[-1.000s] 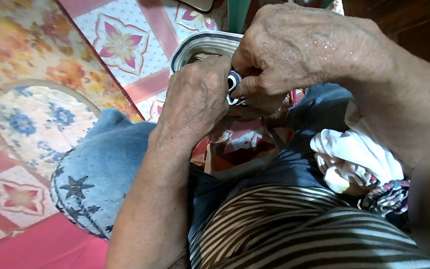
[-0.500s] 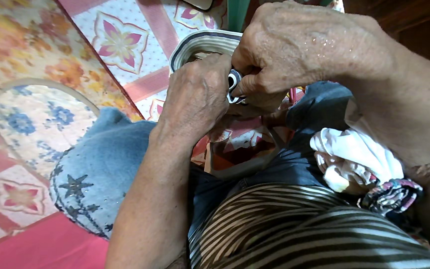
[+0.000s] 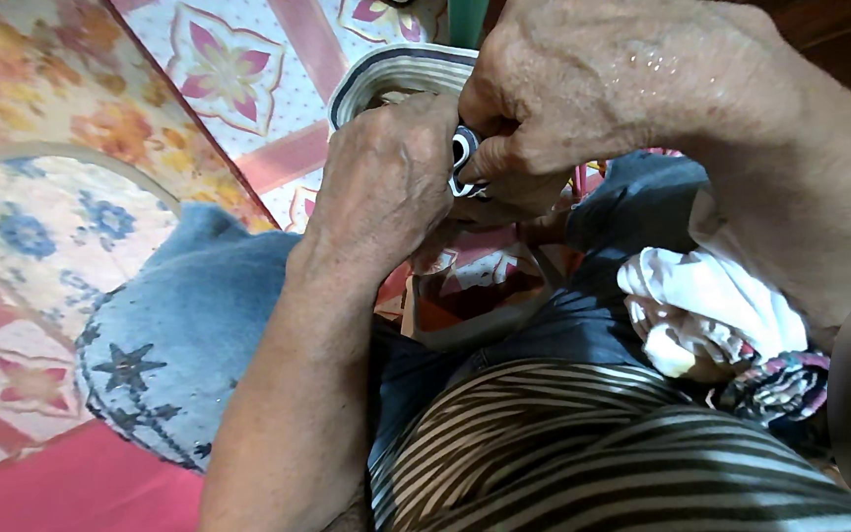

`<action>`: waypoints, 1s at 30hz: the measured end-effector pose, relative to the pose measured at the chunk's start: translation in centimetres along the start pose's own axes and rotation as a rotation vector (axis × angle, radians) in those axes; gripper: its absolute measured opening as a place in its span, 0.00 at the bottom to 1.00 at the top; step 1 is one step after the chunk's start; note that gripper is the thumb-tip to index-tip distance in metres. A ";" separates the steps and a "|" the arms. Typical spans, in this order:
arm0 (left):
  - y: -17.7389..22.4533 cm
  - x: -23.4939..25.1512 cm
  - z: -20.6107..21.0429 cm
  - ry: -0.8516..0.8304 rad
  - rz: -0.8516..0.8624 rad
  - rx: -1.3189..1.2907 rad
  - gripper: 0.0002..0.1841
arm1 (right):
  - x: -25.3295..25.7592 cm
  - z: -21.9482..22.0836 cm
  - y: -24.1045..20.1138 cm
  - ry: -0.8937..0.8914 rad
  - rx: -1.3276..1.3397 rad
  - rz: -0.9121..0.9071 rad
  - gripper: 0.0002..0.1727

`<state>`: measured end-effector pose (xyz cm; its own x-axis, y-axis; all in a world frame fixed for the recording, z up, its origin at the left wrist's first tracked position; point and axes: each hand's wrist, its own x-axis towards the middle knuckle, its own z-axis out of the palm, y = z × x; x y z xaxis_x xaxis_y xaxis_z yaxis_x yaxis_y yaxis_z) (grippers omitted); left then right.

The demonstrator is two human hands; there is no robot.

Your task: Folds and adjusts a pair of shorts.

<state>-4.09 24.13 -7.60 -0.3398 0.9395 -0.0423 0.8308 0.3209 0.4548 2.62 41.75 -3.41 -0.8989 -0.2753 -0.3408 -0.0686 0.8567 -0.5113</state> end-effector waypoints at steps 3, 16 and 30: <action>0.0 0.0 0.0 -0.004 -0.006 0.006 0.04 | 0.1 0.4 0.2 0.032 0.007 -0.006 0.18; 0.3 0.1 0.0 -0.041 -0.027 0.019 0.05 | 0.2 0.9 0.6 0.049 0.110 -0.007 0.19; 0.2 0.0 0.2 -0.028 -0.005 0.019 0.05 | 0.1 1.3 0.8 0.080 0.094 -0.006 0.20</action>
<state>-3.84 24.27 -7.64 -0.3318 0.9408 -0.0693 0.8375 0.3275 0.4374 2.99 41.86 -4.87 -0.9304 -0.2419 -0.2753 -0.0368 0.8091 -0.5865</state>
